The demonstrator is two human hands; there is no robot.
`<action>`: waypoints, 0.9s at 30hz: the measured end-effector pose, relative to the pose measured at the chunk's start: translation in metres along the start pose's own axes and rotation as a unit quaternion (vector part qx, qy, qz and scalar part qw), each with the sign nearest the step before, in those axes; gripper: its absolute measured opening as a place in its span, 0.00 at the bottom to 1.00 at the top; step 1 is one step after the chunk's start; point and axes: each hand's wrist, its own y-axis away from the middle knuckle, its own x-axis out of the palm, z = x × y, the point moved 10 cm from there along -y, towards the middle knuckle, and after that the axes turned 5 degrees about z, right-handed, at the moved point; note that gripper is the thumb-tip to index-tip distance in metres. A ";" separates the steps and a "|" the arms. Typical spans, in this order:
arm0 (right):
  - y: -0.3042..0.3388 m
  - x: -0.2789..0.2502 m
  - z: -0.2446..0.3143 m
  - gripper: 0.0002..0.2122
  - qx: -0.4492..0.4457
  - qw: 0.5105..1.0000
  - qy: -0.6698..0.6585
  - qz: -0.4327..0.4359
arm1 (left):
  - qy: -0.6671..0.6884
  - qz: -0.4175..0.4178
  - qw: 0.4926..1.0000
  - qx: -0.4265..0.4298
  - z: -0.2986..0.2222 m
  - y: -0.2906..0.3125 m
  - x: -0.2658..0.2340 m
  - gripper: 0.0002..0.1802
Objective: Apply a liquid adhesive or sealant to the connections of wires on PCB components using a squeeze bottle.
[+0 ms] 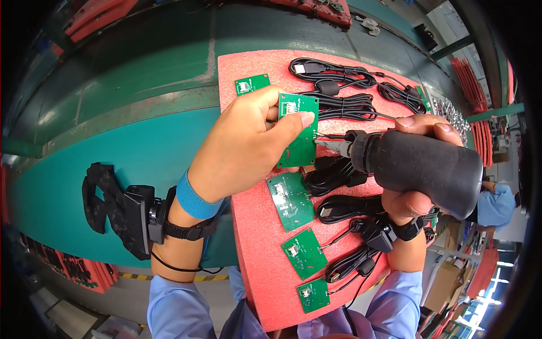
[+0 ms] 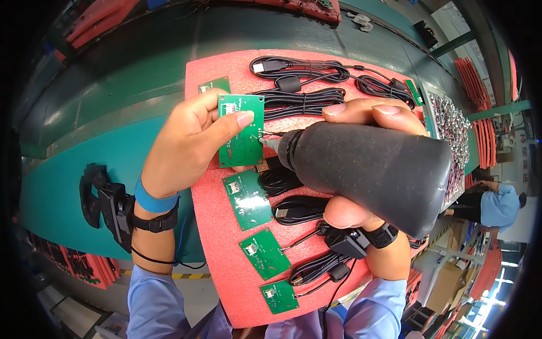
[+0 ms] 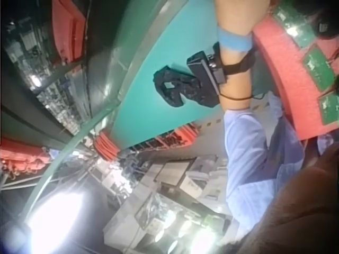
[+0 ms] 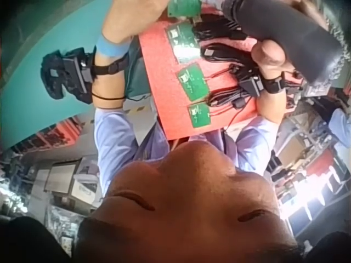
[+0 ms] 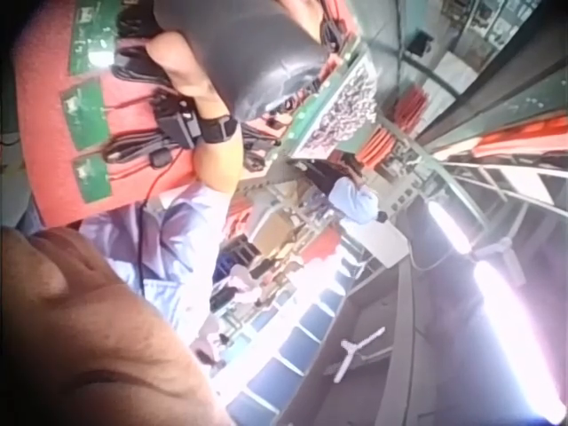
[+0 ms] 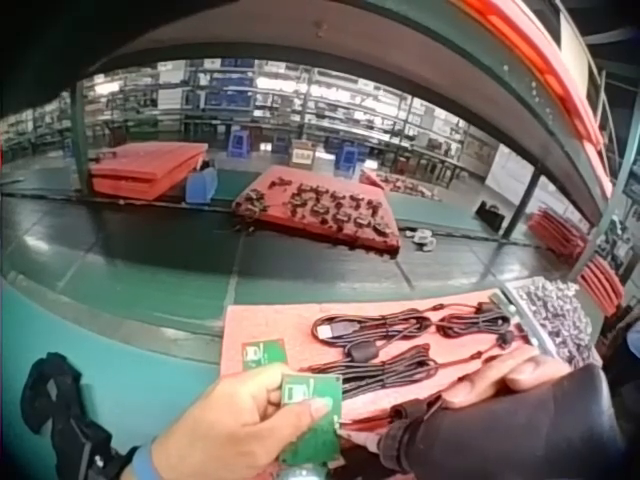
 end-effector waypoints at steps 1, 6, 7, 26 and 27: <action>-0.001 0.001 0.001 0.40 -0.002 1.000 0.000 0.004 | 0.000 0.000 1.000 0.000 0.000 0.000 0.000 0.15; 0.001 -0.007 -0.005 0.42 0.009 0.999 -0.033 -0.009 | -0.005 0.002 1.000 0.003 -0.001 0.000 0.001 0.15; 0.002 -0.006 -0.005 0.42 0.009 0.999 -0.034 -0.010 | 0.002 0.001 1.000 -0.001 -0.001 0.000 0.002 0.15; -0.002 -0.008 -0.007 0.41 0.001 0.999 -0.034 0.003 | 0.030 0.036 0.997 -0.066 0.000 -0.001 0.011 0.07; -0.003 -0.009 -0.006 0.41 0.001 0.999 -0.035 0.002 | 0.038 0.036 0.996 -0.071 0.000 0.000 0.012 0.07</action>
